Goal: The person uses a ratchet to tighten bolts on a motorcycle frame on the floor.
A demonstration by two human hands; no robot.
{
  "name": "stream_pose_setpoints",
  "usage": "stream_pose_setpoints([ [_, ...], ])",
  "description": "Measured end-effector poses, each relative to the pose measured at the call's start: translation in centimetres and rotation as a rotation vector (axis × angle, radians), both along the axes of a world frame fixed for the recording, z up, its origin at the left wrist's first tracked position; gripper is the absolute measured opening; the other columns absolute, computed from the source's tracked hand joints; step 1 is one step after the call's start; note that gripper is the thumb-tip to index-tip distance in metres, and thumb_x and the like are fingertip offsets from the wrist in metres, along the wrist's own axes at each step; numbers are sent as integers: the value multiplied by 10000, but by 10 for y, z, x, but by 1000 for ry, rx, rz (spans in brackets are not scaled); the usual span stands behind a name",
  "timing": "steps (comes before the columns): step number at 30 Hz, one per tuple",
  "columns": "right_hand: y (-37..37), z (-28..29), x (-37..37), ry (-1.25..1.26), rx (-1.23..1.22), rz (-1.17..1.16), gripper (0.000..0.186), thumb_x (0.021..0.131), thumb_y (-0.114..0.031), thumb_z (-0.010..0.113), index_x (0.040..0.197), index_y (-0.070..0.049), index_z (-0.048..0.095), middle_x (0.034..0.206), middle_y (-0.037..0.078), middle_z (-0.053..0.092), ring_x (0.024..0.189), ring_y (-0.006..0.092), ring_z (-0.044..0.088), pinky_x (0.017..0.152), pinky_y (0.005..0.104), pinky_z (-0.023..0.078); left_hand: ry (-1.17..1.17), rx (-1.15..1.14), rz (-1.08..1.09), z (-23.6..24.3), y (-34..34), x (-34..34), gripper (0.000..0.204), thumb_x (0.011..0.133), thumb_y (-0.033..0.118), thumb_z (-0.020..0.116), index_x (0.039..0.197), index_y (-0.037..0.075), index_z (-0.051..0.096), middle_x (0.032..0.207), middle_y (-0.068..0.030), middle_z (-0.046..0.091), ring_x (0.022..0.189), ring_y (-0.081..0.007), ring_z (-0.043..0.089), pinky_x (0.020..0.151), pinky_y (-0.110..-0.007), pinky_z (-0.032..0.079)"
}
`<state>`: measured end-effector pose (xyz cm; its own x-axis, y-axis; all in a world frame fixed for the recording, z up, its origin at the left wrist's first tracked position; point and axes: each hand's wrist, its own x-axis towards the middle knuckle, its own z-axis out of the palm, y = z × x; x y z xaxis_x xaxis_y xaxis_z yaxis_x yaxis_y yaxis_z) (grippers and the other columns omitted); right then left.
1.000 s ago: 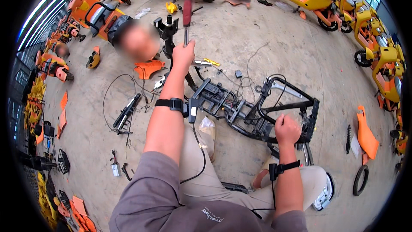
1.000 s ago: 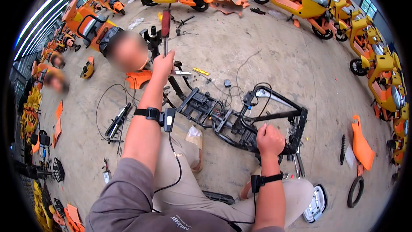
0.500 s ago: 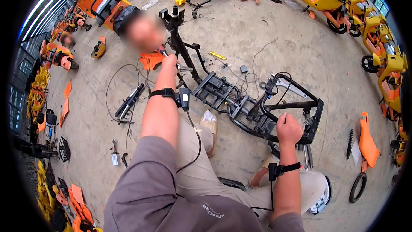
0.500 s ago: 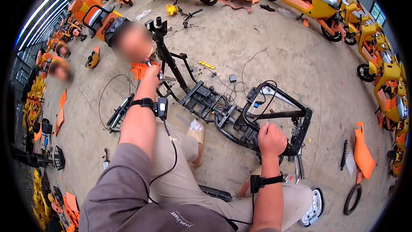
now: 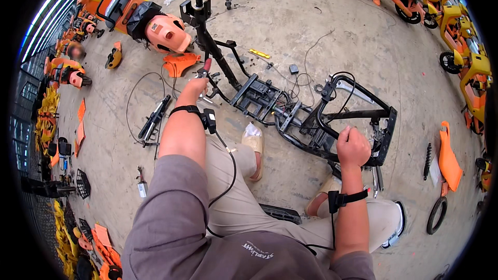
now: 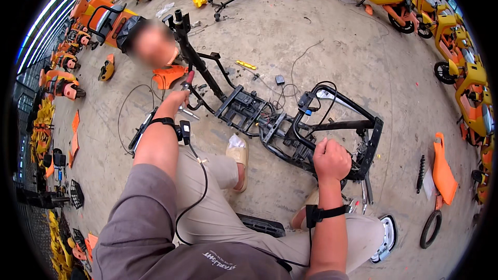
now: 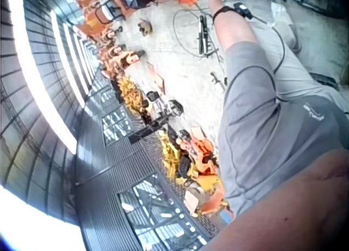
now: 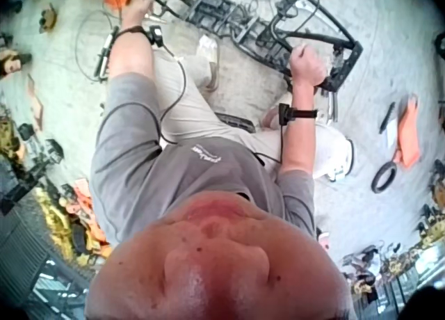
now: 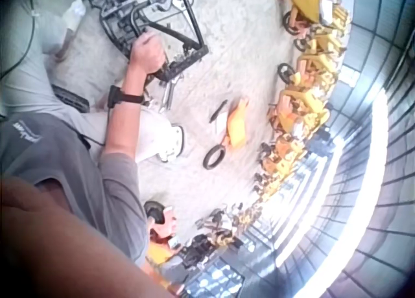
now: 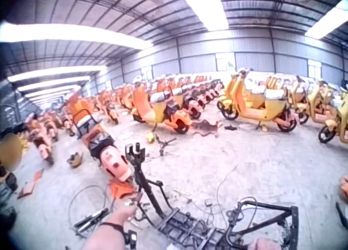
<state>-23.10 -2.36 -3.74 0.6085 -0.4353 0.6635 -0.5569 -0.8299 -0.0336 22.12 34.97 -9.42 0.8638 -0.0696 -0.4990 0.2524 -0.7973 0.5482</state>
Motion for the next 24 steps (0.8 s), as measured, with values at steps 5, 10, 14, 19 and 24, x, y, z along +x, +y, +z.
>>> stream_pose_setpoints([
  [5,-5,1,-4,8,14,-4,311,874,-239,659,630,-130,502,600,53,548,572,275,583,538,430,452,182,-97,-27,-14,-49,-12,324,940,320,606,776,55,694,700,-62,654,623,-202,558,610,-364,436],
  [10,7,3,8,15,31,43,305,877,-226,649,631,-126,500,598,56,539,561,274,571,529,415,443,156,-206,248,-64,-29,25,143,897,145,595,834,25,641,698,-86,628,591,-211,599,562,-375,485],
  [14,-7,1,-5,36,-38,18,295,880,-217,636,634,-124,503,594,53,533,553,269,564,521,412,430,250,-387,314,-45,-79,5,101,883,121,593,865,22,600,676,-73,599,541,-203,556,545,-368,495],
  [19,-1,-2,0,48,-45,17,285,881,-207,623,634,-131,504,585,51,525,540,270,554,514,422,413,108,-760,670,-46,-70,4,120,861,109,632,884,2,583,674,-87,551,552,-199,548,488,-328,467],
  [24,1,2,-3,88,-100,84,257,880,-221,602,664,-122,506,629,58,514,588,266,543,559,409,401,-1,-923,913,-52,-104,-7,102,864,92,647,851,16,580,680,-82,560,534,-203,538,486,-331,452],
])
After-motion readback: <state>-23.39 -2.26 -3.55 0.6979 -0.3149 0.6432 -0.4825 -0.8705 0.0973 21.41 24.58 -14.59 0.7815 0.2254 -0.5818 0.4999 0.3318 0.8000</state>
